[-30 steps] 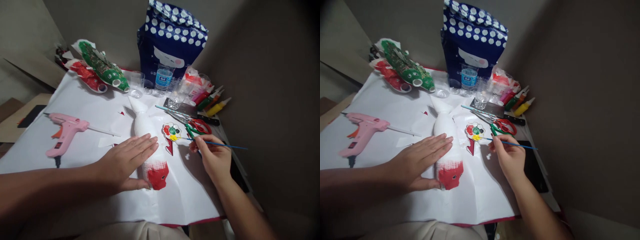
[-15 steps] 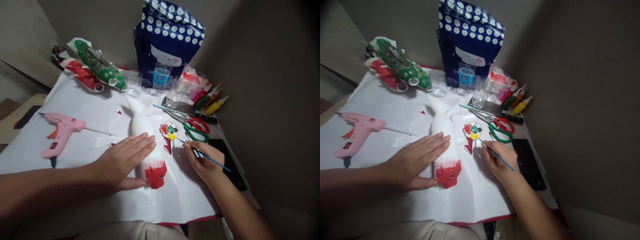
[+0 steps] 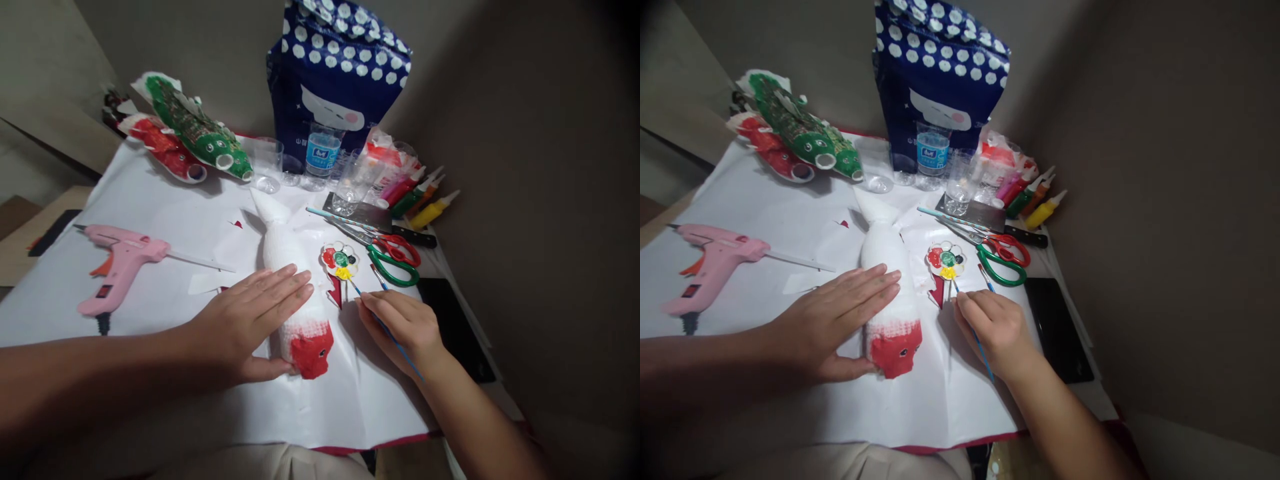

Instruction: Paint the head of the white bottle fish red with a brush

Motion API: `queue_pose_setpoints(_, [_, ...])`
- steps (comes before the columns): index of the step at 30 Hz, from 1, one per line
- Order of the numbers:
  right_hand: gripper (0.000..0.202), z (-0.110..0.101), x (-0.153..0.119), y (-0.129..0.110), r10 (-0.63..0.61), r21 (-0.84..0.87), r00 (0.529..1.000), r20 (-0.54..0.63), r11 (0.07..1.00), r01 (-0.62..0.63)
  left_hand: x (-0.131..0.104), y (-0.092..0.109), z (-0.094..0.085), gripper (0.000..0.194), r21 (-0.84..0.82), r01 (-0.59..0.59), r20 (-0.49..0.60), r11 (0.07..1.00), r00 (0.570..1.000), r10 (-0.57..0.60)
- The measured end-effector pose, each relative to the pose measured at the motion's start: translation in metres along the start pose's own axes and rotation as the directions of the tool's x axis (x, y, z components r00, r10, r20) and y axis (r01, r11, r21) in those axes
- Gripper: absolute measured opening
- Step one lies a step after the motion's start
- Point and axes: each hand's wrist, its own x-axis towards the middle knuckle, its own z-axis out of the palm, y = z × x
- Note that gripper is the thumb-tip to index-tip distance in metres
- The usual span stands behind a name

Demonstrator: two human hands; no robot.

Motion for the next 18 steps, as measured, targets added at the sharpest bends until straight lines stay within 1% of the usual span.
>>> queue_pose_setpoints(5, [0.017,-0.0036,0.0031,-0.0046,-0.029,-0.030,0.999,0.027,0.999,0.030,0.0004,-0.0007,-0.0004,0.088,0.023,-0.015,0.000,1.000,1.000,0.015])
queue_pose_setpoints(11, [0.017,-0.0047,-0.0012,-0.0037,-0.043,-0.026,0.998,0.040,0.999,0.044,0.0000,-0.0016,0.0009,0.088,0.021,-0.014,0.002,1.000,1.000,0.014])
queue_pose_setpoints(13, [0.017,-0.0054,-0.0028,-0.0037,0.011,0.012,1.000,0.012,1.000,-0.011,-0.0005,-0.0024,0.0020,0.087,0.021,-0.018,-0.001,1.000,1.000,0.018])
queue_pose_setpoints(15, [0.014,-0.0064,-0.0033,-0.0039,0.119,0.050,0.991,-0.059,0.992,-0.116,-0.0010,-0.0032,0.0026,0.087,0.020,-0.026,-0.009,0.999,1.000,0.026])
queue_pose_setpoints(18, [0.010,-0.0075,-0.0019,-0.0036,0.287,0.081,0.949,-0.128,0.957,-0.279,-0.0012,-0.0040,0.0020,0.082,0.004,-0.032,-0.004,0.999,0.999,0.032])
